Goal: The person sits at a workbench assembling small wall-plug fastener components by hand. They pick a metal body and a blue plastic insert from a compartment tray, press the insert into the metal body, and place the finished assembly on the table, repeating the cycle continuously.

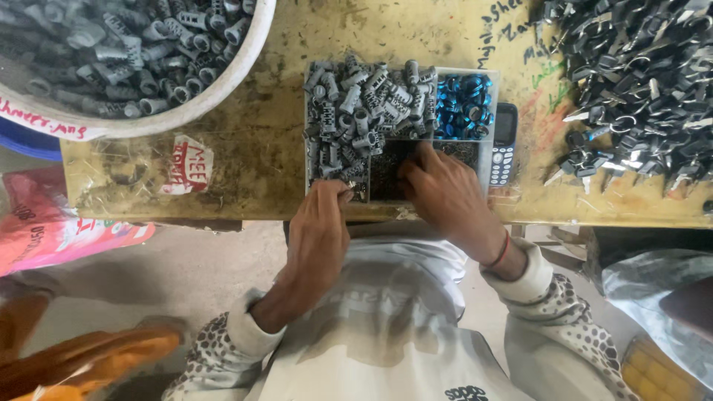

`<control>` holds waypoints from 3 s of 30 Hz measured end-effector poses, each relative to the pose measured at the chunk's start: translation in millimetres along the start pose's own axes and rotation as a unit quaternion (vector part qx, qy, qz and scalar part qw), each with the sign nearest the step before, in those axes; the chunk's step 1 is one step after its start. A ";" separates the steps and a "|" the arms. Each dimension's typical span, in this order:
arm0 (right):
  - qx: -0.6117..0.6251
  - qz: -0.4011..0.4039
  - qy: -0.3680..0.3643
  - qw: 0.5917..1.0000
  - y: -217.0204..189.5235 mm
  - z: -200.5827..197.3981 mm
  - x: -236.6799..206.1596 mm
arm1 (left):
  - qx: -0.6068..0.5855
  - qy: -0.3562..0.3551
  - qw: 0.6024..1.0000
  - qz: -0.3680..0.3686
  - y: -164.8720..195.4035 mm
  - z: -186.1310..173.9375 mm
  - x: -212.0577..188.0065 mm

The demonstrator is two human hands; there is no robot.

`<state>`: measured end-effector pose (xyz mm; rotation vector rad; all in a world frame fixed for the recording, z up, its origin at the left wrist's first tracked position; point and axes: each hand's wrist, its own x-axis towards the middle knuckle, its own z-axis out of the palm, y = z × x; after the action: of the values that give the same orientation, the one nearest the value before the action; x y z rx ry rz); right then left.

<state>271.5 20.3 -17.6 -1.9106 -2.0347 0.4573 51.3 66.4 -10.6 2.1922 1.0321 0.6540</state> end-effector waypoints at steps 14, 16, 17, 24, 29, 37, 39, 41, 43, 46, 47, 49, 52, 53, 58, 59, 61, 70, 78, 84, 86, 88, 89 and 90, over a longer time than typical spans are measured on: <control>0.007 -0.006 -0.005 1.000 -12.1 -7.5 4.1 | -0.179 0.050 0.979 -0.083 -1.4 -1.0 -1.8; 0.010 -0.024 0.006 1.000 -12.4 -7.1 3.4 | -0.236 0.041 0.956 -0.168 -0.7 0.6 -1.6; 0.013 -0.019 0.008 1.000 -12.5 -6.8 3.1 | -0.231 0.042 0.962 -0.141 -0.5 1.0 -1.4; 0.022 -0.016 0.012 1.000 -11.6 -5.6 5.6 | -0.300 0.032 0.946 -0.122 6.1 5.3 -1.2; 0.019 -0.001 -0.002 1.000 -9.1 -6.1 4.4 | -0.358 0.012 0.919 -0.164 6.9 11.3 0.4; 0.464 0.153 -0.012 0.872 8.1 0.1 -12.3 | -0.424 -0.005 0.894 -0.145 -1.0 25.1 -0.3; 0.574 0.213 -0.029 0.790 10.4 4.8 -17.9 | -0.456 -0.005 0.880 -0.134 -0.6 32.5 3.1; 0.630 0.234 -0.033 0.740 10.3 9.2 -23.2 | -0.466 -0.005 0.874 -0.138 0.7 38.6 6.5; 0.641 0.218 -0.026 0.735 8.5 12.5 -26.4 | -0.454 -0.005 0.877 -0.158 2.3 42.1 8.7; 0.643 0.204 -0.014 0.738 4.9 13.0 -28.0 | -0.455 -0.005 0.880 -0.137 2.3 44.7 12.4; 0.643 0.208 -0.012 0.737 3.8 12.2 -28.1 | -0.457 -0.005 0.877 -0.145 2.1 44.9 12.8; 0.642 0.215 -0.011 0.736 1.9 10.3 -27.5 | -0.461 -0.004 0.872 -0.162 1.1 45.7 13.3; 0.635 0.224 -0.019 0.739 0.5 8.8 -26.2 | -0.430 0.008 0.893 -0.133 -0.8 48.2 13.1; 0.637 0.220 -0.020 0.738 0.5 8.8 -25.8 | -0.450 0.011 0.881 -0.145 -1.0 49.1 12.4; 0.654 0.194 -0.022 0.731 1.0 8.8 -25.1 | -0.459 0.049 0.873 -0.161 -0.4 54.1 9.6; 0.650 0.194 -0.017 0.735 0.8 8.1 -24.6 | -0.459 0.053 0.874 -0.153 -0.6 54.8 9.7; 0.643 0.195 -0.008 0.741 -0.6 5.3 -23.1 | -0.458 0.061 0.876 -0.137 -1.5 55.5 10.4; 0.403 0.079 0.053 0.910 -3.5 -10.0 -9.8 | -0.454 0.048 0.875 -0.160 -2.1 51.3 13.5; 0.638 0.170 -0.093 0.745 1.8 -11.6 -7.9 | -0.590 -0.016 0.787 -0.180 -4.3 43.1 20.5; 0.626 0.169 -0.123 0.751 0.6 -18.6 -6.4 | -0.540 -0.022 0.831 -0.130 -9.7 40.6 22.7; 0.619 0.176 -0.131 0.755 0.1 -20.0 -5.5 | -0.513 -0.025 0.850 -0.115 -11.1 40.3 22.7; 0.617 0.175 -0.136 0.755 -0.5 -19.6 -4.5 | -0.498 -0.034 0.860 -0.107 -11.6 39.8 22.2; 0.625 0.170 -0.133 0.750 -0.8 -18.9 -4.1 | -0.496 -0.032 0.861 -0.105 -11.3 39.2 21.9; 0.633 0.165 -0.130 0.745 -1.2 -18.1 -4.1 | -0.493 -0.031 0.863 -0.102 -10.4 38.7 21.3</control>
<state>278.5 16.4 -0.9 -1.2403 -0.8484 1.7082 83.7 76.2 -40.8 1.1763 0.6427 0.7730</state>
